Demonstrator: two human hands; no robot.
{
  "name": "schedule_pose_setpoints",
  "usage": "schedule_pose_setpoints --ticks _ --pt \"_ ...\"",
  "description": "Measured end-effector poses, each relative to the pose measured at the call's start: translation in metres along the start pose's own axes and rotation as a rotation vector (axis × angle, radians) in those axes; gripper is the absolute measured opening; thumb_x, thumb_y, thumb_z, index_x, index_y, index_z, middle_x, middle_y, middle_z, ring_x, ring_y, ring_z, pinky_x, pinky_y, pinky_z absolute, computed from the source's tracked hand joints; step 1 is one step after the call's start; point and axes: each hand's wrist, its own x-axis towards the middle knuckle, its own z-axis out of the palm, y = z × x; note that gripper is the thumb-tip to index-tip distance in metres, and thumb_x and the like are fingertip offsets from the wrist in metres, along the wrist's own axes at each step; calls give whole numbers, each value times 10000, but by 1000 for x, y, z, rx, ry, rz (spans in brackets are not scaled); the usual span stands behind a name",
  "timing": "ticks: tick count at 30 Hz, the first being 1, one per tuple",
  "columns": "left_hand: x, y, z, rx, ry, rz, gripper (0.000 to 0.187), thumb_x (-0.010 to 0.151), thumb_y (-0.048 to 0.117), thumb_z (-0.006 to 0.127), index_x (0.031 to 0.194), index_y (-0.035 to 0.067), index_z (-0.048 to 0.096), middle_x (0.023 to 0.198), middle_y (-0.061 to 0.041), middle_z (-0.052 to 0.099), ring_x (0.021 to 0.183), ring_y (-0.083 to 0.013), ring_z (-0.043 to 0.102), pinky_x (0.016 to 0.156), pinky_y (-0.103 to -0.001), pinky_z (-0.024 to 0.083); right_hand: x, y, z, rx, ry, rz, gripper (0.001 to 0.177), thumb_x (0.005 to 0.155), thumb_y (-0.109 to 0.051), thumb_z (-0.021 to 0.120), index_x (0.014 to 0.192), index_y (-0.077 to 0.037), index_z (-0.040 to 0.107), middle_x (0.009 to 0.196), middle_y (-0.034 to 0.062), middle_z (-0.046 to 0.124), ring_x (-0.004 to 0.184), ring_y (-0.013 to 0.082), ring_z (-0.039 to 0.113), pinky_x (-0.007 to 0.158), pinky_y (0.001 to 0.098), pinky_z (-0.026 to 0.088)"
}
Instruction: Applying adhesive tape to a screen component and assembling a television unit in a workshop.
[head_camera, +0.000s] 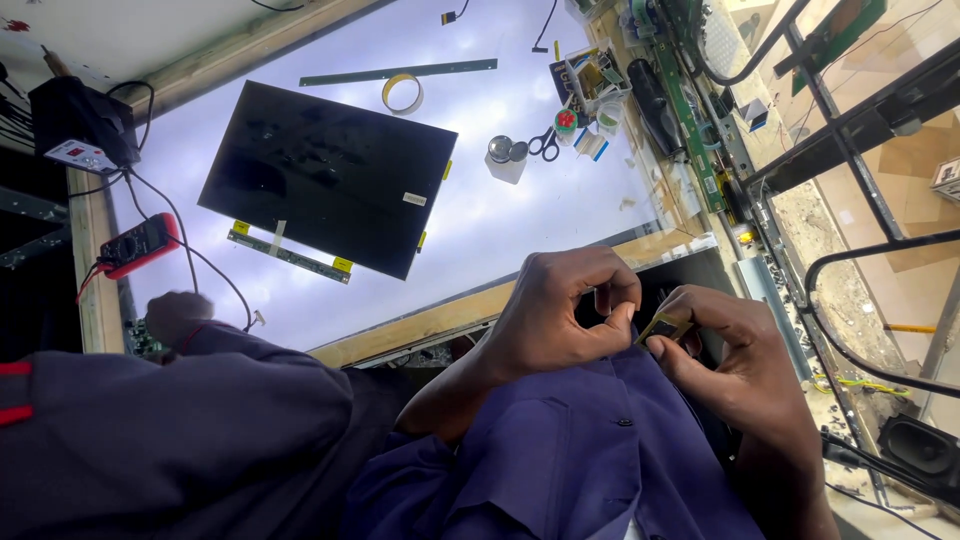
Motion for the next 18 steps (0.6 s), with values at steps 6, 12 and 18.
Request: schedule_pose_setpoints --ticks 6,12,18 --pt "-5 -13 5 -97 -90 -35 116 930 85 595 1024 145 630 918 -5 657 759 -134 622 663 -264 491 0 5 -4 17 -7 12 153 844 -138 644 712 -76 597 633 -9 501 563 95 407 540 243 321" --pt "-5 -18 9 -136 -103 35 165 965 62 602 1103 152 610 856 -4 602 761 -126 590 736 -267 509 2 8 -7 77 -8 -3 242 860 -168 624 675 -95 487 633 -11 399 592 107 356 566 264 282" --pt "-1 -18 12 -136 -112 -35 160 1009 259 445 929 139 514 785 33 524 609 -95 421 566 -252 340 3 11 -12 249 -37 22 217 856 -184 634 684 -80 553 648 19 556 621 122 526 611 261 416"
